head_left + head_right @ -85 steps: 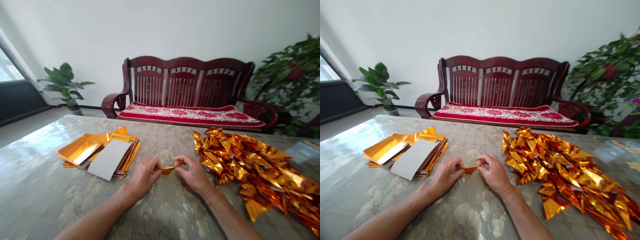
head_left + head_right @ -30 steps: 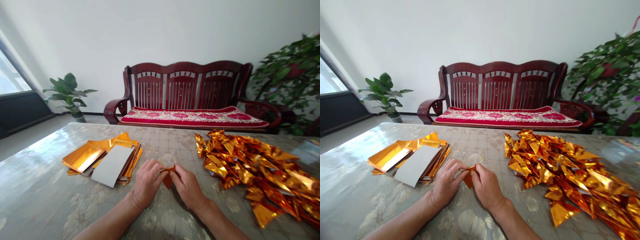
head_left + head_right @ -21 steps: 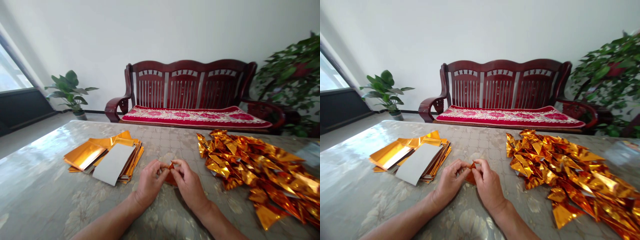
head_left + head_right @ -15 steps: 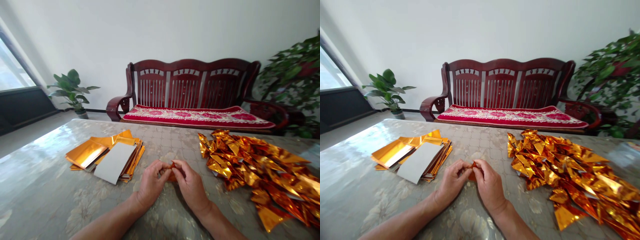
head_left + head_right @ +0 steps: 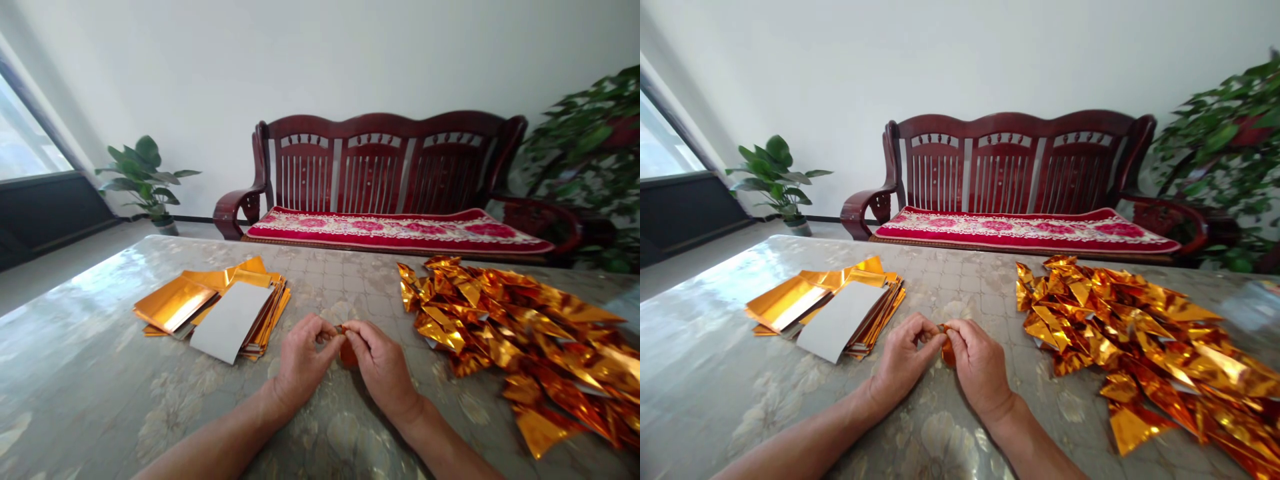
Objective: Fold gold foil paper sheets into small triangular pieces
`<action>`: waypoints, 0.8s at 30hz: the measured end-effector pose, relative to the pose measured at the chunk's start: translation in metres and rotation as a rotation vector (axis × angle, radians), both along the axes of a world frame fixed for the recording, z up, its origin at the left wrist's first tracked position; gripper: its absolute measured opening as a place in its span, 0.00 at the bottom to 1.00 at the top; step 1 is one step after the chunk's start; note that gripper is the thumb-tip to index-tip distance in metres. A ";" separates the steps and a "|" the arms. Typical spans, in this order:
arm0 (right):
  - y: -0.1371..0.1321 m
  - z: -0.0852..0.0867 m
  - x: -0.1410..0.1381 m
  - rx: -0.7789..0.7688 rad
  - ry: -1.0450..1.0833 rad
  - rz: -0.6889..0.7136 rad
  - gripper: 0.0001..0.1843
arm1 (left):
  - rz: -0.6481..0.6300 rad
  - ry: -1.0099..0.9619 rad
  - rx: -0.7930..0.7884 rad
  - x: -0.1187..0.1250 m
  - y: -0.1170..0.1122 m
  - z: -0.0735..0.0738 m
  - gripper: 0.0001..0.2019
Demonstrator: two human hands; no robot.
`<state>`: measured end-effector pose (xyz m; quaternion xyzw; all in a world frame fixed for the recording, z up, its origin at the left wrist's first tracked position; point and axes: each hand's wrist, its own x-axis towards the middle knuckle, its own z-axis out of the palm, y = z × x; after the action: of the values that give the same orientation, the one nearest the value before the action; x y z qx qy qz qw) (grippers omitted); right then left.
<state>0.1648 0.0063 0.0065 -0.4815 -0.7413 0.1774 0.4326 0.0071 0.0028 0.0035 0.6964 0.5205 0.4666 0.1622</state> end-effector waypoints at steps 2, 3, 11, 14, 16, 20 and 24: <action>0.000 0.001 0.000 -0.013 -0.021 0.012 0.11 | 0.015 -0.035 0.041 -0.001 0.001 0.000 0.03; -0.001 0.001 0.000 -0.019 -0.032 0.018 0.11 | 0.006 -0.050 0.049 -0.002 0.001 0.001 0.03; -0.002 0.001 0.000 -0.040 -0.074 0.014 0.11 | -0.024 -0.070 -0.053 -0.001 0.002 0.006 0.07; -0.002 0.002 0.000 -0.035 -0.051 0.005 0.11 | -0.006 -0.040 -0.050 -0.001 0.000 0.007 0.07; -0.002 0.003 0.000 -0.029 -0.042 -0.010 0.11 | -0.004 -0.020 -0.046 0.000 -0.001 0.007 0.07; 0.000 0.002 0.002 -0.050 -0.050 -0.034 0.11 | -0.019 -0.067 -0.146 0.000 -0.001 0.007 0.07; 0.004 -0.001 0.005 -0.124 -0.043 -0.040 0.12 | -0.098 -0.223 -0.354 0.000 0.003 0.005 0.14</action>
<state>0.1697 0.0104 0.0052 -0.5259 -0.7284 0.2039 0.3891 0.0066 0.0063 0.0088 0.6256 0.5386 0.4339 0.3610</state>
